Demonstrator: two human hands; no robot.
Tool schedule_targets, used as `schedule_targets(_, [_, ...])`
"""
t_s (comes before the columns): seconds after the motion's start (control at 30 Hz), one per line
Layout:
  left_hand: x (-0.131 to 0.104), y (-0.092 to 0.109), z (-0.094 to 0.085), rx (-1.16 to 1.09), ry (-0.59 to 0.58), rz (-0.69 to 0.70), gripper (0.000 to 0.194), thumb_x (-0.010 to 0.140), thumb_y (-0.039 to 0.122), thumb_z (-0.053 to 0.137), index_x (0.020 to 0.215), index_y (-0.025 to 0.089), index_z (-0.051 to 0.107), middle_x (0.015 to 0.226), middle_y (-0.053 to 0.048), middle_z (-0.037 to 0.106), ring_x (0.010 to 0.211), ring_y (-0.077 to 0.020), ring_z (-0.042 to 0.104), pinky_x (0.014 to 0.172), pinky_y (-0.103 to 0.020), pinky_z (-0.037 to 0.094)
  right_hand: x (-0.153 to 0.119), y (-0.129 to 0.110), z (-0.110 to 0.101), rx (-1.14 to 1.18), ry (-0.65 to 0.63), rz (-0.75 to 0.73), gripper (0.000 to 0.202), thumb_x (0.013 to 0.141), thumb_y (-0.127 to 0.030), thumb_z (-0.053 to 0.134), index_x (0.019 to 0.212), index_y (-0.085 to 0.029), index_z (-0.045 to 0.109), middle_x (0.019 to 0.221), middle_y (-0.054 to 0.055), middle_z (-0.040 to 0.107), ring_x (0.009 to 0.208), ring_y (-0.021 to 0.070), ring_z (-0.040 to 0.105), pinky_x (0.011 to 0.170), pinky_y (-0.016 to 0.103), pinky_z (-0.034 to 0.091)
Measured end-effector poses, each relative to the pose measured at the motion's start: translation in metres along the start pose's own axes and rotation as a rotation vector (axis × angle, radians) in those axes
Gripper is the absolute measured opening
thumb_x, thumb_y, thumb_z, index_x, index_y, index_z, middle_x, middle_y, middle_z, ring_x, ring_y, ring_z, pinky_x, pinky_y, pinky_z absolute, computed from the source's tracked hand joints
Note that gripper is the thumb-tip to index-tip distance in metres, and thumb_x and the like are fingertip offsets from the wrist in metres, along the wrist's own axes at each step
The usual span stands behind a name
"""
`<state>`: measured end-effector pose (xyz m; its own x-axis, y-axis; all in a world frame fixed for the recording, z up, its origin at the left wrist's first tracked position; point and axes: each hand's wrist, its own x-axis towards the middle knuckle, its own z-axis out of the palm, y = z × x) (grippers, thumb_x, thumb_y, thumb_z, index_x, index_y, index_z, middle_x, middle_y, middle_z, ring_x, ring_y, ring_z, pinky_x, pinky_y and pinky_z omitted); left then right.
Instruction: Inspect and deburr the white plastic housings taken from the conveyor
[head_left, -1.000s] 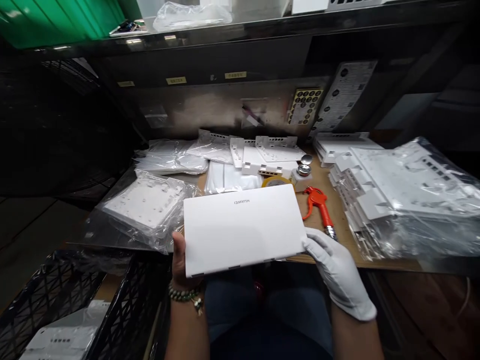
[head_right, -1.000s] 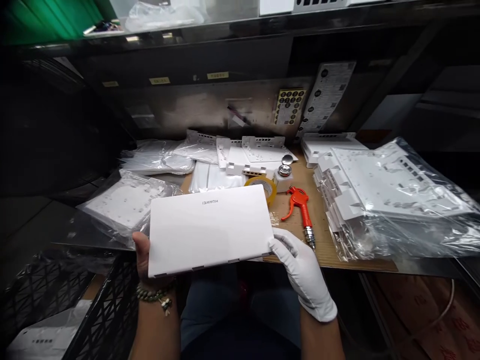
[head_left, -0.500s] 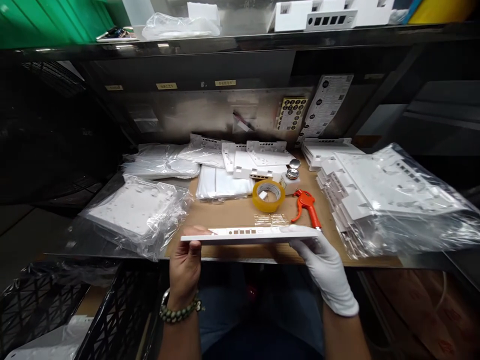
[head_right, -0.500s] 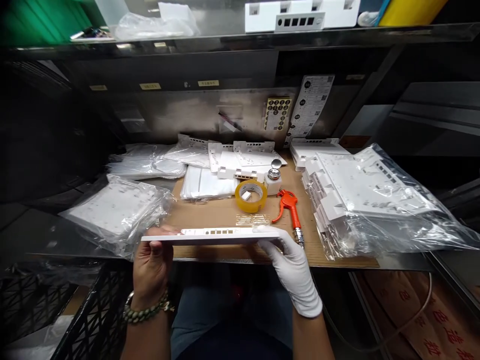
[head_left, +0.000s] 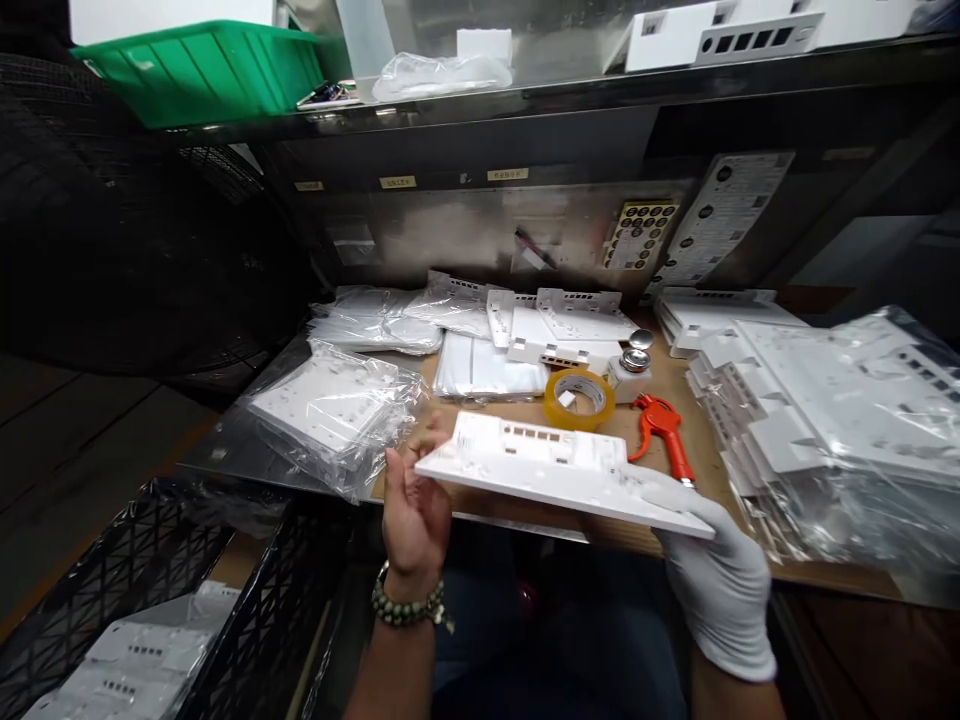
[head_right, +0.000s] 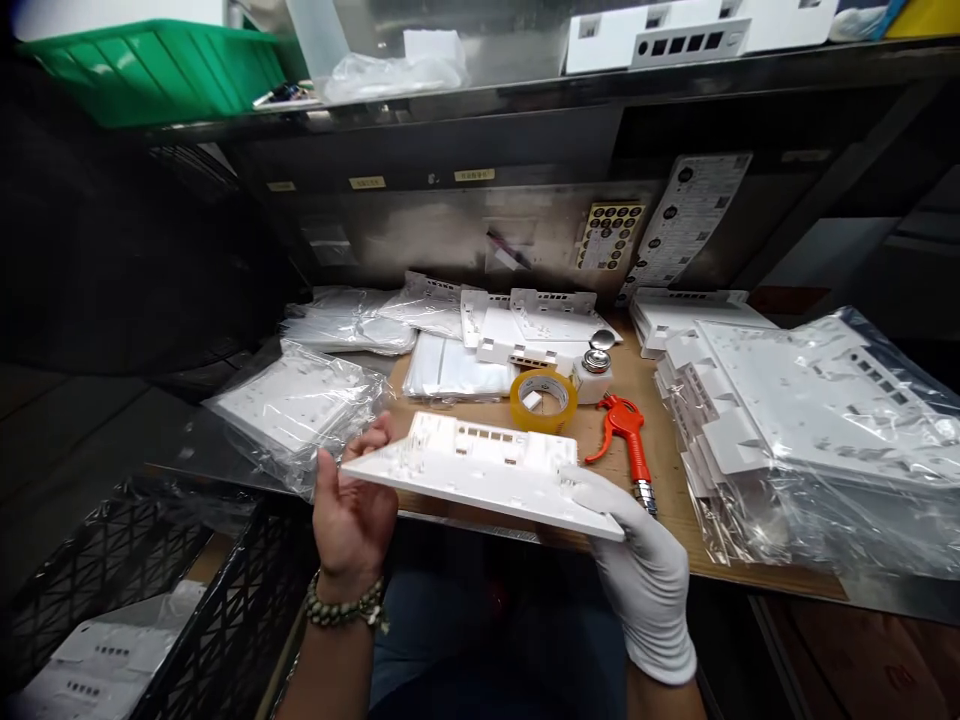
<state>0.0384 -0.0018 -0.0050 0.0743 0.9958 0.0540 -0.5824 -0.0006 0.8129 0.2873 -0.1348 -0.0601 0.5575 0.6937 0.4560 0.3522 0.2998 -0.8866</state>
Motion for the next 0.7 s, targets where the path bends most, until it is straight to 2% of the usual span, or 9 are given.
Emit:
schedule_targets(0.1, [0.004,0.007,-0.003,-0.28,-0.029,-0.438,0.054,0.101,0.065,0.046,0.13,0.026,0.069,0.141,-0.008,0.067,0.143,-0.0273,0.051,0.122,-0.045,0.037,0.014,-0.02,0.002,0.022,-0.164,-0.164,0.035,0.089,-0.009,0.07,0.113,-0.034,0.076,0.128,0.004,0.075,0.118,0.0296,0.071,0.102,0.05,0.059])
schedule_targets(0.17, [0.009,0.012,-0.015,-0.377,-0.123,-0.648,0.059,0.099,0.065,0.046,0.131,0.022,0.069,0.136,-0.009,0.072,0.14,-0.0292,0.055,0.123,-0.046,0.038,0.031,-0.03,0.005,-0.022,-0.347,-0.238,0.038,0.09,-0.007,0.067,0.117,-0.033,0.076,0.13,0.005,0.074,0.12,0.0277,0.071,0.101,0.044,0.06])
schedule_targets(0.2, [0.011,0.015,-0.022,-0.409,-0.145,-0.695,0.055,0.099,0.062,0.048,0.129,0.02,0.071,0.131,-0.008,0.074,0.136,-0.0289,0.06,0.122,-0.045,0.04,0.04,-0.034,0.006,-0.057,-0.427,-0.267,0.039,0.091,-0.006,0.066,0.118,-0.033,0.075,0.13,0.005,0.074,0.119,0.0257,0.072,0.101,0.041,0.06])
schedule_targets(0.27, [0.016,0.021,-0.03,-0.436,-0.136,-0.698,0.047,0.098,0.053,0.055,0.125,0.019,0.072,0.122,-0.007,0.078,0.128,-0.0279,0.066,0.119,-0.042,0.045,0.06,-0.038,0.01,-0.106,-0.538,-0.309,0.04,0.092,-0.005,0.064,0.12,-0.032,0.075,0.128,0.004,0.075,0.116,0.0221,0.073,0.1,0.035,0.06])
schedule_targets(0.33, [0.02,0.029,-0.029,-0.451,-0.093,-0.671,0.05,0.098,0.052,0.055,0.129,0.016,0.068,0.12,-0.009,0.079,0.129,-0.0297,0.065,0.117,-0.045,0.048,0.077,-0.041,0.015,-0.115,-0.59,-0.335,0.037,0.093,-0.007,0.064,0.119,-0.03,0.076,0.126,0.003,0.076,0.115,0.0207,0.074,0.1,0.032,0.059])
schedule_targets(0.4, [0.023,0.038,-0.02,-0.47,-0.023,-0.68,0.056,0.102,0.051,0.048,0.138,0.011,0.062,0.12,-0.014,0.078,0.132,-0.0328,0.063,0.114,-0.051,0.049,0.095,-0.043,0.019,-0.109,-0.611,-0.347,0.031,0.093,-0.011,0.065,0.115,-0.03,0.077,0.122,0.002,0.077,0.113,0.0205,0.074,0.101,0.032,0.059])
schedule_targets(0.5, [0.026,0.049,-0.003,-0.503,0.078,-0.704,0.056,0.104,0.032,0.039,0.152,0.002,0.043,0.123,-0.02,0.075,0.13,-0.0342,0.064,0.113,-0.055,0.049,0.129,-0.039,0.024,-0.176,-0.633,-0.286,0.024,0.094,-0.026,0.068,0.115,-0.029,0.078,0.122,0.002,0.078,0.115,0.0232,0.074,0.108,0.038,0.056])
schedule_targets(0.6, [0.027,0.055,0.003,-0.554,0.099,-0.667,0.064,0.1,0.02,0.039,0.159,-0.001,0.028,0.133,-0.025,0.069,0.133,-0.0358,0.061,0.115,-0.058,0.046,0.173,-0.019,0.036,-0.427,-0.668,-0.139,0.027,0.087,-0.04,0.071,0.11,-0.029,0.082,0.115,0.002,0.08,0.109,0.029,0.075,0.105,0.043,0.055])
schedule_targets(0.7, [0.027,0.056,0.005,-0.62,0.069,-0.63,0.065,0.098,0.02,0.041,0.158,-0.001,0.03,0.144,-0.027,0.061,0.139,-0.0389,0.055,0.118,-0.06,0.043,0.208,0.012,0.058,-0.635,-0.739,-0.017,0.013,0.071,-0.032,0.081,0.083,-0.028,0.085,0.09,0.002,0.082,0.086,0.0294,0.077,0.084,0.039,0.058])
